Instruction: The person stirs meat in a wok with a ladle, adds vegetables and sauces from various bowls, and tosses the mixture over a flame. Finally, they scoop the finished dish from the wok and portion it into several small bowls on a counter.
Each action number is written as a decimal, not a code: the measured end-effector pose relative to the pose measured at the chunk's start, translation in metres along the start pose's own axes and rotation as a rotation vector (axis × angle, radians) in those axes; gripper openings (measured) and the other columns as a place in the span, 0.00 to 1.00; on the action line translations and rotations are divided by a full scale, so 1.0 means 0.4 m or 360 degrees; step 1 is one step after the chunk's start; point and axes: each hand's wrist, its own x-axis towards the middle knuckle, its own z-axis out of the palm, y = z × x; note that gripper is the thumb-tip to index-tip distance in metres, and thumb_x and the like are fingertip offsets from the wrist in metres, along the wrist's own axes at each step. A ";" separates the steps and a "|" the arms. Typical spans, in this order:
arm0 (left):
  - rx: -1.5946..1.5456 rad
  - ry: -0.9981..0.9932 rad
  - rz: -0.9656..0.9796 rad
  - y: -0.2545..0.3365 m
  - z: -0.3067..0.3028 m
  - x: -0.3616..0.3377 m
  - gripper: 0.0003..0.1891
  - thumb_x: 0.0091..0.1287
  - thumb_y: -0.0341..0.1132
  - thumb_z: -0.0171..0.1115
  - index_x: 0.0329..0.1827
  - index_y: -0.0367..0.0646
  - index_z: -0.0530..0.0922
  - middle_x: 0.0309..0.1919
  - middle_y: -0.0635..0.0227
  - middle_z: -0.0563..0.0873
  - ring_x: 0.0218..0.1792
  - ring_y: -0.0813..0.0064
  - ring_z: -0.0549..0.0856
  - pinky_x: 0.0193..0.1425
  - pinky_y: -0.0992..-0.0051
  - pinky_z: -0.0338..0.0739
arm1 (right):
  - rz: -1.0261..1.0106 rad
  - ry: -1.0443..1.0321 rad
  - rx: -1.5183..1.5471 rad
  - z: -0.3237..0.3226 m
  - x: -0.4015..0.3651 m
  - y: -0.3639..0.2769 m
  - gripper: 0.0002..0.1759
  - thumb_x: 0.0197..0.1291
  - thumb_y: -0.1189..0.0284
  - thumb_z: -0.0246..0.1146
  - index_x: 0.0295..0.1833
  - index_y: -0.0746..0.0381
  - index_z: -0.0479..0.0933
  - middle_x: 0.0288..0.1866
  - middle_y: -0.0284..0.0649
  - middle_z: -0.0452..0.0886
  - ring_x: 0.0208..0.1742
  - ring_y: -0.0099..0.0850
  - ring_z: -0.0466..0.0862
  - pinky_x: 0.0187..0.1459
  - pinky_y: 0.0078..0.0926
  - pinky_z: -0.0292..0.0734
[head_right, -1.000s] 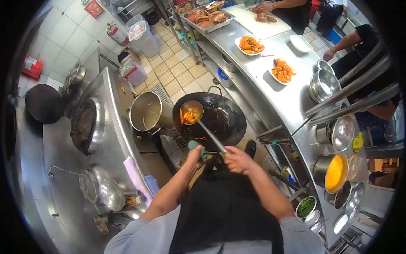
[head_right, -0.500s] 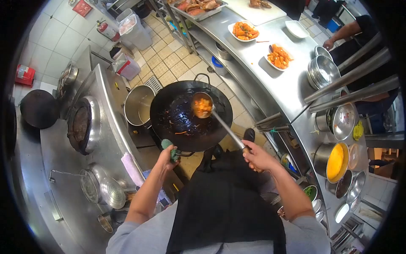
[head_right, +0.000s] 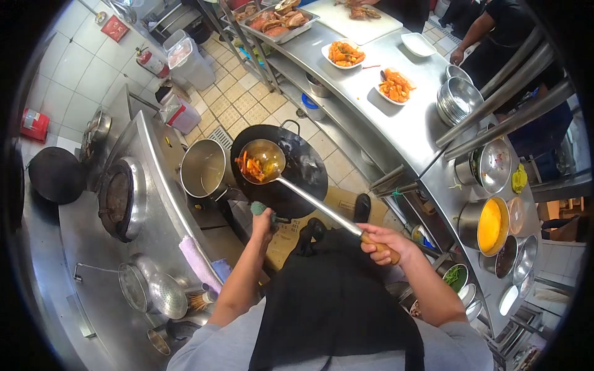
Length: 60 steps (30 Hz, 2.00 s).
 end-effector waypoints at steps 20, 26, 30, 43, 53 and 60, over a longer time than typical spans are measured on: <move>0.0082 -0.0057 0.0036 -0.039 0.085 -0.018 0.10 0.52 0.31 0.58 0.36 0.49 0.68 0.28 0.69 0.73 0.27 0.72 0.75 0.25 0.68 0.69 | -0.0138 0.0716 -0.0696 0.059 0.190 -0.026 0.25 0.65 0.71 0.53 0.66 0.51 0.56 0.28 0.35 0.70 0.15 0.20 0.65 0.13 0.17 0.62; -0.0081 -0.0104 -0.0225 -0.048 0.070 0.042 0.10 0.54 0.34 0.58 0.38 0.50 0.68 0.27 0.69 0.73 0.23 0.70 0.74 0.20 0.72 0.68 | -0.0089 -0.0091 0.0193 -0.115 0.062 0.045 0.24 0.66 0.69 0.53 0.66 0.48 0.58 0.31 0.36 0.63 0.16 0.15 0.59 0.15 0.11 0.58; -0.0559 -0.0187 -0.0822 -0.031 0.019 0.036 0.08 0.58 0.39 0.59 0.31 0.49 0.70 0.20 0.70 0.72 0.17 0.73 0.72 0.16 0.75 0.65 | -0.0184 0.0049 -0.0094 -0.072 0.135 0.043 0.20 0.66 0.69 0.53 0.62 0.47 0.61 0.29 0.35 0.64 0.18 0.15 0.61 0.18 0.12 0.59; -0.0588 -0.0164 -0.1055 -0.111 -0.007 0.010 0.10 0.55 0.42 0.58 0.34 0.48 0.72 0.23 0.72 0.76 0.19 0.75 0.75 0.20 0.80 0.68 | -0.1286 0.2032 -0.2564 0.219 -0.149 -0.074 0.32 0.58 0.71 0.57 0.69 0.56 0.59 0.32 0.48 0.79 0.32 0.42 0.81 0.35 0.35 0.75; -0.0496 0.0107 -0.1129 -0.163 -0.018 0.031 0.09 0.55 0.41 0.59 0.35 0.51 0.72 0.24 0.74 0.77 0.21 0.76 0.76 0.20 0.80 0.69 | -0.1259 0.2290 -0.2076 0.176 -0.201 -0.189 0.30 0.56 0.71 0.60 0.66 0.60 0.64 0.33 0.48 0.79 0.27 0.37 0.80 0.37 0.32 0.74; -0.0471 0.0184 -0.1165 -0.128 0.024 -0.028 0.12 0.51 0.41 0.61 0.35 0.49 0.72 0.23 0.73 0.76 0.21 0.76 0.76 0.20 0.80 0.70 | -0.1265 0.2194 -0.1977 0.152 -0.234 -0.192 0.31 0.56 0.73 0.60 0.67 0.57 0.64 0.28 0.43 0.78 0.20 0.28 0.75 0.31 0.27 0.72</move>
